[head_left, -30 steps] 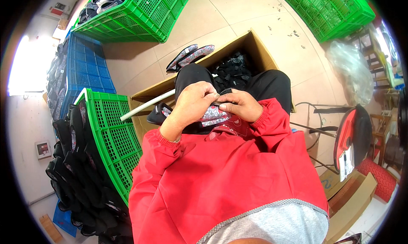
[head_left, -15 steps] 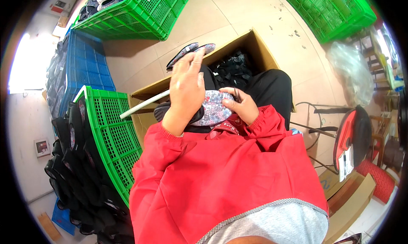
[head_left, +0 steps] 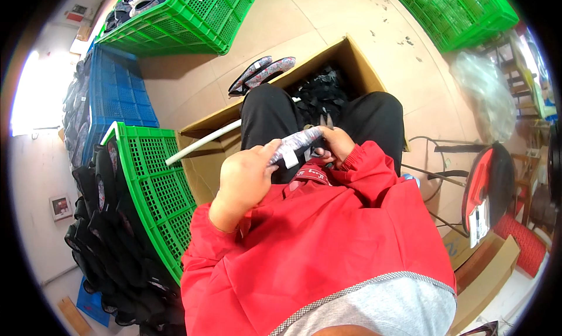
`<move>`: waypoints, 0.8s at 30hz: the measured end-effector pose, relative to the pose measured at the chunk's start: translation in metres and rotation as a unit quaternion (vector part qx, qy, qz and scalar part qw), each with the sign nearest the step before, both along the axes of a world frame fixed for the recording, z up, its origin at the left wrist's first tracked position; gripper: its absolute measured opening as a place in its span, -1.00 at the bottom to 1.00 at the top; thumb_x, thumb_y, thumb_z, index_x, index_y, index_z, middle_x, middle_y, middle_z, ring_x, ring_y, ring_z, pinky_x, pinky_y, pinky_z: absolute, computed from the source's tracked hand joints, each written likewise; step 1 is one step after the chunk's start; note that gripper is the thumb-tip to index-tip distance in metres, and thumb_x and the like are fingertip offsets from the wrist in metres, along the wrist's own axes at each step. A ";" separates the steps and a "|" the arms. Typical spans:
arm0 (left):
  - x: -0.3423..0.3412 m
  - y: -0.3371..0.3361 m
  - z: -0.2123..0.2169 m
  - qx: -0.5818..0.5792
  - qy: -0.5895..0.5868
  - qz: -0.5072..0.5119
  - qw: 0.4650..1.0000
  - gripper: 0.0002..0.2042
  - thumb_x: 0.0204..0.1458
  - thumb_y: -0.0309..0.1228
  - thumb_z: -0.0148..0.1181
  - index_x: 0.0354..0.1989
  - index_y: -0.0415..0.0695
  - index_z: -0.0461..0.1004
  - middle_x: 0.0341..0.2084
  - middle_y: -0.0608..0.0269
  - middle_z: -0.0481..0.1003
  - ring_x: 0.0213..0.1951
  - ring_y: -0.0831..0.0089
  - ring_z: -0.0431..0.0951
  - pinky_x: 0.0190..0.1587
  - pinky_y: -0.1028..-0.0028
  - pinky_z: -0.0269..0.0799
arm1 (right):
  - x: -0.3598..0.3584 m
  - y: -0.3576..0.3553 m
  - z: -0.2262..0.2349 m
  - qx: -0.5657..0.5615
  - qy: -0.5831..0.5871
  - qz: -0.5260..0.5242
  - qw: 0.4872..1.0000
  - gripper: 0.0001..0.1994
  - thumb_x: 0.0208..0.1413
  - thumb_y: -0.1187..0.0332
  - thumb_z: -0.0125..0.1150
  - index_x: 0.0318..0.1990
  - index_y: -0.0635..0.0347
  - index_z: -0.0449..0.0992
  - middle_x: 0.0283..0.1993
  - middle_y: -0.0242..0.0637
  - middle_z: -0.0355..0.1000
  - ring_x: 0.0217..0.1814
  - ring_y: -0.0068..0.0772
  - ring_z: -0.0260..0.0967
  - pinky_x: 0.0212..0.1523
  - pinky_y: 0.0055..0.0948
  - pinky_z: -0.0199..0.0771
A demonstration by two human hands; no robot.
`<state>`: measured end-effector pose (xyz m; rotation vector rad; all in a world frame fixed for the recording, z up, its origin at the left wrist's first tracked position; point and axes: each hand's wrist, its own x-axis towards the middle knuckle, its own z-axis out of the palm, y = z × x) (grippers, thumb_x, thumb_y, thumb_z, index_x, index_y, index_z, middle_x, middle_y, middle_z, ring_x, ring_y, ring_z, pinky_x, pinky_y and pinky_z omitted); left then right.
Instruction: The person sits on the floor and assembles slippers by attaching a small metal buckle to the strap of each slipper. They pick up a slipper from a cardboard box, thread the strap through the buckle, and secure it. After finishing one, they place it into a green plastic crate and repeat the process with the next slipper.
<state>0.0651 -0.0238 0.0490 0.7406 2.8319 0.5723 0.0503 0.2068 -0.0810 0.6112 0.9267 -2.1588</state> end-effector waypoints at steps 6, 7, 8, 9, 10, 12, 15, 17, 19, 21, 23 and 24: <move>-0.019 -0.019 -0.021 0.239 -0.364 0.161 0.886 -0.67 -0.07 -0.57 0.31 -0.07 -0.27 0.53 -0.34 0.14 0.63 -0.30 0.45 0.58 -0.15 0.44 0.46 | -0.004 0.008 -0.005 0.038 0.041 -0.043 0.998 -0.79 0.20 0.22 0.14 -0.31 0.19 0.47 -0.66 -0.35 0.32 -0.80 -0.65 0.03 -0.78 -0.63 -0.08; -0.019 -0.021 -0.025 0.259 -0.389 0.173 0.867 -0.68 -0.07 -0.58 0.30 -0.08 -0.28 0.53 -0.35 0.18 0.63 -0.31 0.50 0.56 -0.16 0.45 0.46 | -0.004 0.008 -0.005 0.040 0.042 -0.047 0.997 -0.79 0.20 0.23 0.14 -0.30 0.20 0.48 -0.66 -0.35 0.32 -0.79 -0.65 0.03 -0.77 -0.63 -0.08; -0.019 -0.024 -0.028 0.269 -0.394 0.174 0.862 -0.68 -0.07 -0.58 0.30 -0.08 -0.28 0.52 -0.36 0.21 0.63 -0.33 0.52 0.53 -0.16 0.44 0.46 | -0.003 0.008 -0.009 0.036 0.035 -0.057 0.997 -0.78 0.21 0.23 0.13 -0.27 0.22 0.48 -0.65 -0.35 0.33 -0.78 -0.65 0.04 -0.77 -0.64 -0.08; -0.020 -0.028 -0.037 0.276 -0.393 0.170 0.861 -0.68 -0.07 -0.58 0.30 -0.07 -0.27 0.52 -0.36 0.21 0.62 -0.33 0.52 0.53 -0.16 0.45 0.45 | -0.003 0.009 -0.009 0.036 0.032 -0.055 0.997 -0.77 0.21 0.22 0.13 -0.26 0.22 0.48 -0.65 -0.35 0.33 -0.78 -0.65 0.04 -0.76 -0.64 -0.07; -0.021 -0.032 -0.047 0.283 -0.391 0.167 0.860 -0.67 -0.07 -0.58 0.31 -0.07 -0.27 0.52 -0.36 0.21 0.62 -0.33 0.53 0.53 -0.15 0.45 0.45 | -0.003 0.008 -0.009 0.035 0.031 -0.051 0.998 -0.77 0.22 0.21 0.12 -0.24 0.23 0.48 -0.65 -0.35 0.33 -0.78 -0.65 0.04 -0.76 -0.64 -0.07; -0.020 -0.034 -0.052 0.275 -0.370 0.169 0.871 -0.66 -0.07 -0.57 0.31 -0.05 -0.25 0.52 -0.34 0.19 0.62 -0.31 0.49 0.55 -0.14 0.44 0.46 | -0.002 0.009 -0.008 0.045 0.029 -0.052 0.997 -0.75 0.24 0.19 0.11 -0.21 0.23 0.48 -0.63 -0.34 0.34 -0.78 -0.65 0.04 -0.75 -0.64 -0.06; -0.008 -0.021 -0.015 0.219 -0.222 0.178 0.933 -0.63 -0.08 -0.57 0.30 -0.01 -0.20 0.53 -0.28 0.10 0.61 -0.25 0.34 0.59 -0.12 0.39 0.47 | -0.001 0.005 -0.001 0.053 0.059 -0.068 0.995 -0.71 0.27 0.15 0.09 -0.13 0.22 0.49 -0.59 -0.31 0.37 -0.78 -0.65 0.03 -0.73 -0.64 -0.05; 0.003 -0.009 0.007 0.169 -0.010 0.155 0.973 -0.60 -0.09 -0.58 0.28 0.01 -0.16 0.55 -0.23 0.04 0.59 -0.20 0.20 0.61 -0.10 0.36 0.48 | 0.002 0.009 0.007 0.044 0.115 -0.099 0.987 -0.69 0.30 0.14 0.06 -0.07 0.21 0.49 -0.56 -0.28 0.39 -0.78 -0.65 0.03 -0.73 -0.63 -0.06; 0.001 -0.011 0.009 0.156 0.189 0.072 0.967 -0.55 -0.22 -0.58 0.25 -0.03 -0.10 0.61 -0.20 0.10 0.59 -0.17 0.17 0.59 -0.12 0.27 0.46 | 0.000 0.012 0.015 0.010 0.156 -0.053 0.986 -0.57 0.37 0.02 -0.10 0.05 0.21 0.45 -0.41 -0.13 0.51 -0.78 -0.66 0.01 -0.71 -0.62 -0.09; -0.002 -0.004 0.015 0.063 0.348 0.005 0.935 -0.60 -0.19 -0.50 0.19 -0.08 -0.05 0.64 -0.22 0.20 0.59 -0.16 0.26 0.57 -0.14 0.30 0.44 | 0.001 0.012 0.025 -0.008 0.169 -0.036 0.985 -0.49 0.39 -0.06 -0.19 0.10 0.22 0.43 -0.33 -0.06 0.56 -0.78 -0.66 -0.01 -0.70 -0.62 -0.10; -0.004 0.002 0.013 0.016 0.394 -0.037 0.918 -0.67 -0.08 -0.38 0.11 -0.11 0.03 0.65 -0.19 0.30 0.58 -0.07 0.31 0.54 -0.10 0.34 0.39 | 0.002 0.008 0.032 -0.064 0.182 -0.041 0.980 -0.39 0.34 -0.22 -0.20 0.09 0.18 0.44 -0.29 -0.13 0.57 -0.75 -0.69 0.00 -0.70 -0.64 -0.12; -0.003 0.005 0.007 0.019 0.384 -0.047 0.922 -0.66 -0.09 -0.39 0.11 -0.11 0.02 0.65 -0.17 0.29 0.58 -0.03 0.29 0.54 -0.06 0.30 0.38 | 0.003 0.006 0.032 -0.059 0.185 -0.051 0.980 -0.41 0.33 -0.22 -0.17 0.05 0.16 0.46 -0.33 -0.23 0.55 -0.74 -0.70 0.04 -0.70 -0.64 -0.11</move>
